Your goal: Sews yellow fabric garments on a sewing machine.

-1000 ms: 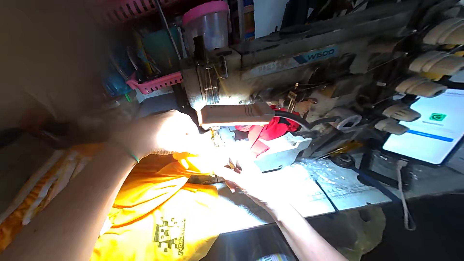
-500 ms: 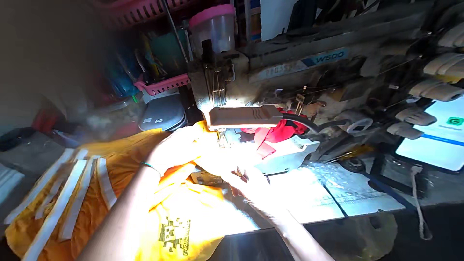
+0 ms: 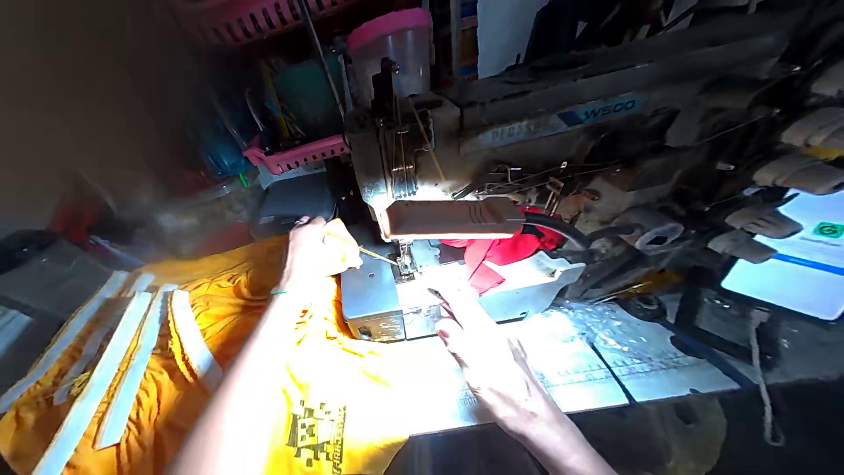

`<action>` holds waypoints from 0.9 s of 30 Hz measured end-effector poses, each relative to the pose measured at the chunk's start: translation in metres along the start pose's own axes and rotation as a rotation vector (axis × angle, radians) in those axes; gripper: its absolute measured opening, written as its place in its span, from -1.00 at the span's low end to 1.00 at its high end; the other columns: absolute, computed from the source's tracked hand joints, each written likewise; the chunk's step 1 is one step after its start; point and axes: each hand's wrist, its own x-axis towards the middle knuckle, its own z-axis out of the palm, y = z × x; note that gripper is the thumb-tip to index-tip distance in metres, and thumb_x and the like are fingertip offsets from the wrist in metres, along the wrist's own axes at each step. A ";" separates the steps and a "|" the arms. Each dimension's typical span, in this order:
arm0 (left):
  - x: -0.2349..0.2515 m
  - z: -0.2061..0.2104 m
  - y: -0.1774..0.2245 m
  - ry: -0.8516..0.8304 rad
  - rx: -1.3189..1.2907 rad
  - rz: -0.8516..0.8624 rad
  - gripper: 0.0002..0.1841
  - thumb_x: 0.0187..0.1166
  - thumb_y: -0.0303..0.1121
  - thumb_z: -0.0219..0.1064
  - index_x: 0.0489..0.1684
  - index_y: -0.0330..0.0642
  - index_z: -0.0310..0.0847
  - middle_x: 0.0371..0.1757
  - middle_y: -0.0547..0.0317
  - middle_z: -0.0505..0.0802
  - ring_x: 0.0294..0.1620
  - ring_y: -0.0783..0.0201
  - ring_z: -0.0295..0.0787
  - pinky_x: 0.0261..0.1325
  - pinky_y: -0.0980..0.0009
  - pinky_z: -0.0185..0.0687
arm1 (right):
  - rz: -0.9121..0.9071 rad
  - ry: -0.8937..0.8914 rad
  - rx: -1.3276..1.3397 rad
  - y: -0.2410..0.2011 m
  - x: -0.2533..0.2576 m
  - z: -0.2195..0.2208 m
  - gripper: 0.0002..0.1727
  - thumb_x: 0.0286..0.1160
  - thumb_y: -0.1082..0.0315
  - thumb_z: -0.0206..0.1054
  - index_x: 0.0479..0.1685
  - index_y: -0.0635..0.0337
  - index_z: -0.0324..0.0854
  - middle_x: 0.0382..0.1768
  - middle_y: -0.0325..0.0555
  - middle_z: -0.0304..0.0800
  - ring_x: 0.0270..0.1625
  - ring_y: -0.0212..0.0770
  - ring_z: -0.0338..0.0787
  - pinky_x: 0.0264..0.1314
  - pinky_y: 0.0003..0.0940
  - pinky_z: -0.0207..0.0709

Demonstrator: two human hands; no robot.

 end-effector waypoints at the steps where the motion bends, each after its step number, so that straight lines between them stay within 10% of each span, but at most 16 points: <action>1: -0.001 -0.009 -0.007 0.002 -0.022 -0.010 -0.79 0.58 -0.47 0.41 0.02 -0.45 0.72 0.06 -0.38 0.79 0.19 -0.31 0.74 0.30 -0.28 0.54 | -0.072 0.030 -0.119 0.002 0.002 -0.001 -0.52 0.69 0.03 0.03 0.35 0.00 0.71 0.19 -0.11 0.82 0.15 -0.10 0.83 0.09 0.04 0.67; 5: -0.035 -0.042 -0.022 -0.085 -0.309 0.078 -0.82 0.76 -0.41 0.17 -0.15 -0.25 0.70 -0.34 0.06 0.75 -0.35 0.23 0.67 -0.26 0.22 0.61 | -0.297 0.227 -0.466 -0.001 0.027 0.012 -0.64 0.67 0.11 0.16 0.15 -0.03 0.82 -0.07 -0.14 0.88 -0.10 -0.08 0.89 -0.26 -0.13 0.74; 8: -0.075 -0.057 -0.003 -0.261 -0.524 0.171 -0.88 0.51 -0.49 0.30 -0.40 -0.06 0.70 -0.47 0.35 0.74 -0.47 0.49 0.63 -0.44 0.53 0.56 | -0.342 0.168 -0.528 -0.020 0.051 0.025 -0.77 0.53 0.28 0.35 0.05 0.04 0.82 -0.30 -0.08 0.79 -0.36 0.02 0.81 -0.46 -0.05 0.62; 10: -0.089 -0.057 -0.002 -0.214 -0.559 0.158 -0.87 0.52 -0.46 0.30 -0.38 -0.03 0.72 -0.44 0.41 0.75 -0.41 0.56 0.64 -0.35 0.58 0.57 | -0.352 0.074 -0.477 -0.029 0.061 0.030 -0.82 0.54 0.36 0.35 0.01 0.05 0.79 -0.28 -0.08 0.78 -0.37 0.03 0.80 -0.45 -0.01 0.61; 16: -0.108 -0.074 -0.059 0.289 -0.493 -0.155 -0.48 0.74 -0.03 0.19 0.68 0.20 0.37 0.58 0.26 0.60 0.44 0.24 0.64 0.39 0.10 0.63 | -0.260 -0.119 -0.128 -0.025 0.020 0.027 -0.60 0.69 -0.13 0.15 0.08 -0.12 0.75 -0.25 -0.33 0.80 -0.25 -0.31 0.80 -0.24 -0.20 0.70; 20: -0.168 -0.043 -0.046 0.275 -0.320 -0.015 -0.70 0.58 -0.33 0.25 0.20 -0.19 0.58 0.02 0.16 0.77 -0.08 0.34 0.73 -0.09 0.35 0.71 | -0.009 -0.592 -0.045 -0.002 -0.018 0.042 -0.60 0.66 0.10 0.28 0.20 0.22 0.72 0.02 0.12 0.82 0.09 0.05 0.82 0.20 0.06 0.62; 23: -0.217 -0.012 -0.013 0.105 -0.359 0.010 -0.64 0.47 -0.14 0.46 -0.08 -0.31 0.70 -0.14 0.07 0.83 -0.19 0.34 0.79 -0.12 0.38 0.77 | 0.099 -0.630 0.441 -0.011 -0.028 0.044 -0.78 0.59 0.22 0.28 -0.10 0.17 0.73 -0.26 -0.28 0.76 -0.19 -0.50 0.71 -0.06 -0.53 0.59; 27: -0.248 0.004 0.016 0.066 -0.509 -0.158 -0.46 0.41 -0.14 0.53 0.15 -0.48 0.68 -0.06 -0.02 0.89 -0.04 0.33 0.86 0.09 0.35 0.79 | 0.233 -0.659 0.950 -0.053 -0.038 0.036 -0.80 0.68 0.38 0.21 0.09 0.16 0.71 -0.13 -0.48 0.83 -0.11 -0.66 0.75 0.02 -0.67 0.65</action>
